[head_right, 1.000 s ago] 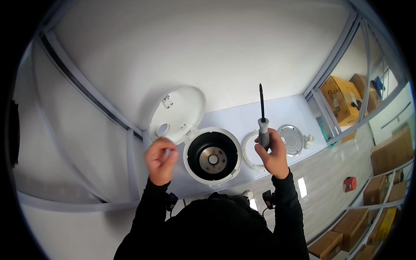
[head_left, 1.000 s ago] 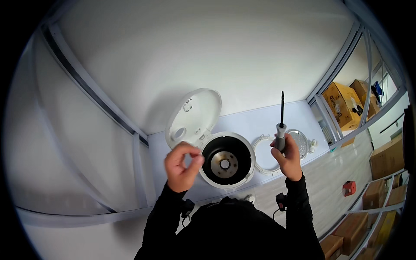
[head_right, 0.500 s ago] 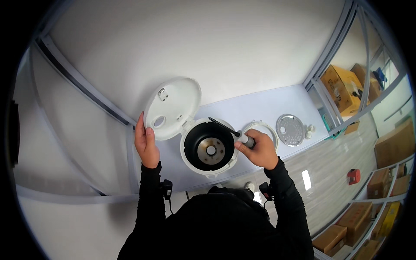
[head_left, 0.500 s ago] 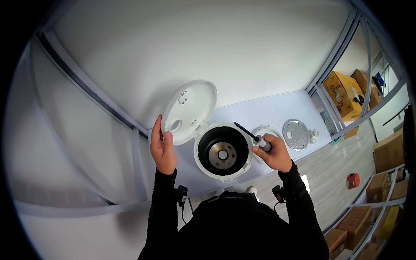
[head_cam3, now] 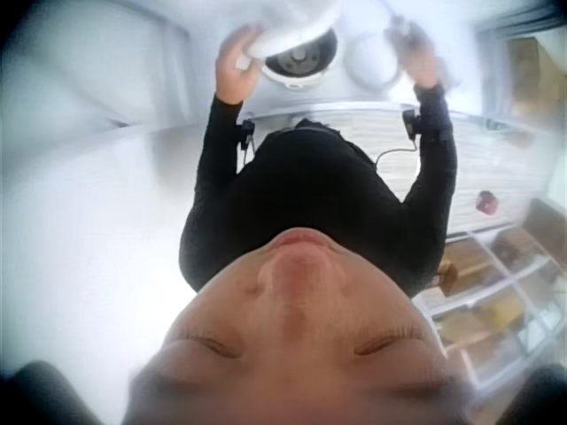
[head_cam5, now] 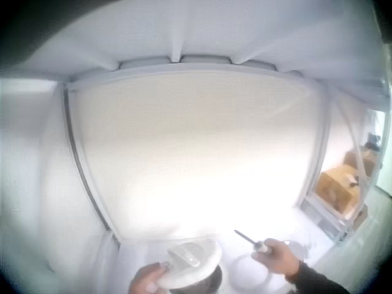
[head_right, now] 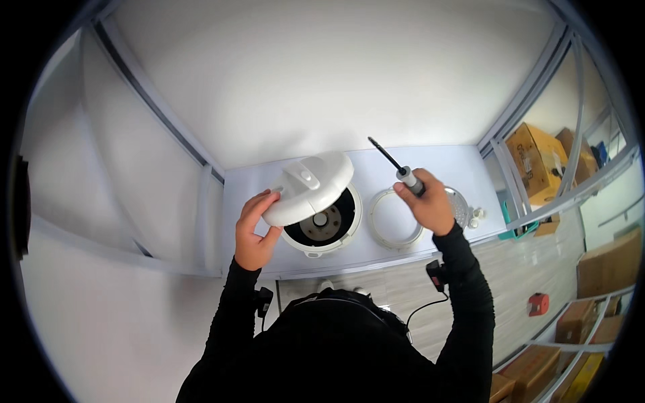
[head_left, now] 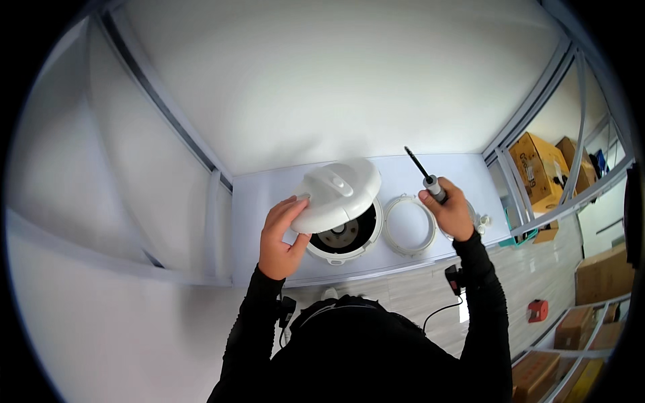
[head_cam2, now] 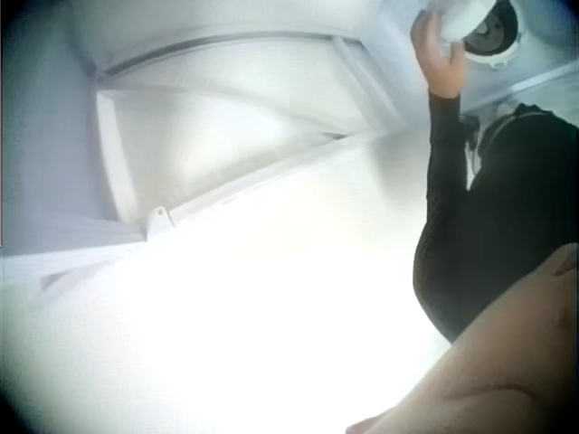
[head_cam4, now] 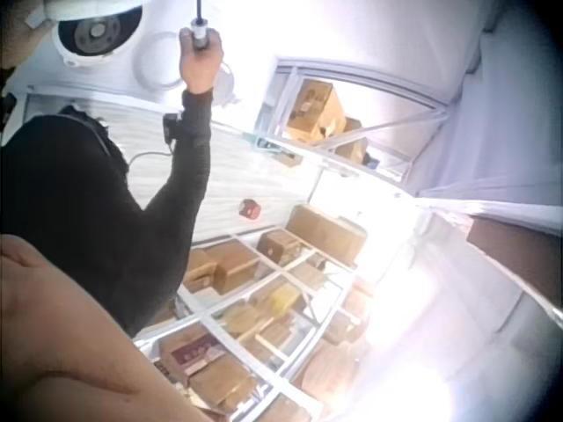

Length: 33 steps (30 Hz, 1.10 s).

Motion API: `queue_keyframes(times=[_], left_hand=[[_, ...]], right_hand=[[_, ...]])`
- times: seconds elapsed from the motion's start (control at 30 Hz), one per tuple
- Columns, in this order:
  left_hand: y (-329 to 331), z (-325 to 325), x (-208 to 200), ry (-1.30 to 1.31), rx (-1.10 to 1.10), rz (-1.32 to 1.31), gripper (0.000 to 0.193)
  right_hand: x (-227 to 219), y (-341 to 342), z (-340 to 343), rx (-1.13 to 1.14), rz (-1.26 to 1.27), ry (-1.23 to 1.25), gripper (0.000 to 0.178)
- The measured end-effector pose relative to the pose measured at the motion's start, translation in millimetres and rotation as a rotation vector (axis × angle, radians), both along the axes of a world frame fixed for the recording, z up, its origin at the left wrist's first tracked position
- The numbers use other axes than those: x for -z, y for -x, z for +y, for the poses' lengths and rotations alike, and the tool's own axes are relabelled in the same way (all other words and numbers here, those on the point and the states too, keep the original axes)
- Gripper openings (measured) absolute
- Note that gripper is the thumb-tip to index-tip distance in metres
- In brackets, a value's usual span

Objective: The person assembles a white rice cooker by hand, using a screwdriver to secure the lid and a metal steaming tray. They open and close the lid multiple times, tighten screws on the lid, and then attach the steaming tray to the cooker body.

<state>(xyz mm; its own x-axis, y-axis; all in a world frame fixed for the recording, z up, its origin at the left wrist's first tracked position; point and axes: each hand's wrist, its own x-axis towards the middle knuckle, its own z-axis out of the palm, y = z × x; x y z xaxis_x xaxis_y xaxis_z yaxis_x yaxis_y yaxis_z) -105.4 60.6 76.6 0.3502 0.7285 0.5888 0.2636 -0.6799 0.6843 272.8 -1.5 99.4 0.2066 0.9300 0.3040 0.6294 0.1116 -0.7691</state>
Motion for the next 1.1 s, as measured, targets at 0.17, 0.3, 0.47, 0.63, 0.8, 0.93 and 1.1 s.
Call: queue_keyframes(times=[0.17,0.3,0.47,0.63,0.8,0.93,1.1], left_hand=[[-13.9,-25.3,32.8,-0.025,-0.168,0.065,0.063],[-24.5,-45.6,52.8,0.053,-0.321,0.077,0.082],[-27.7,-60.1,86.5,0.288,-0.283,-0.071,0.094],[-41.2,-69.6,93.5,0.393,-0.237,-0.145,0.103],[-47.3,-73.9,104.0,0.428,-0.259,-0.24,0.11],[-51.7,-80.5,102.5,0.457,-0.25,-0.254,0.109],[-48.6,-86.7,103.0,0.472,-0.264,-0.2,0.109]], right_hand=[[21.8,40.2,-1.9,-0.166,0.133,-0.049,0.041],[41.2,55.7,-1.6,-0.268,0.185,0.024,0.061],[41.7,60.7,-8.0,-0.357,0.242,0.163,0.065],[56.4,52.8,-12.3,-0.38,0.188,0.166,0.069],[67.3,51.0,-15.8,-0.431,0.166,0.187,0.069],[73.7,47.8,-17.0,-0.459,0.15,0.106,0.07],[76.0,45.7,-12.5,-0.466,0.178,0.074,0.068]])
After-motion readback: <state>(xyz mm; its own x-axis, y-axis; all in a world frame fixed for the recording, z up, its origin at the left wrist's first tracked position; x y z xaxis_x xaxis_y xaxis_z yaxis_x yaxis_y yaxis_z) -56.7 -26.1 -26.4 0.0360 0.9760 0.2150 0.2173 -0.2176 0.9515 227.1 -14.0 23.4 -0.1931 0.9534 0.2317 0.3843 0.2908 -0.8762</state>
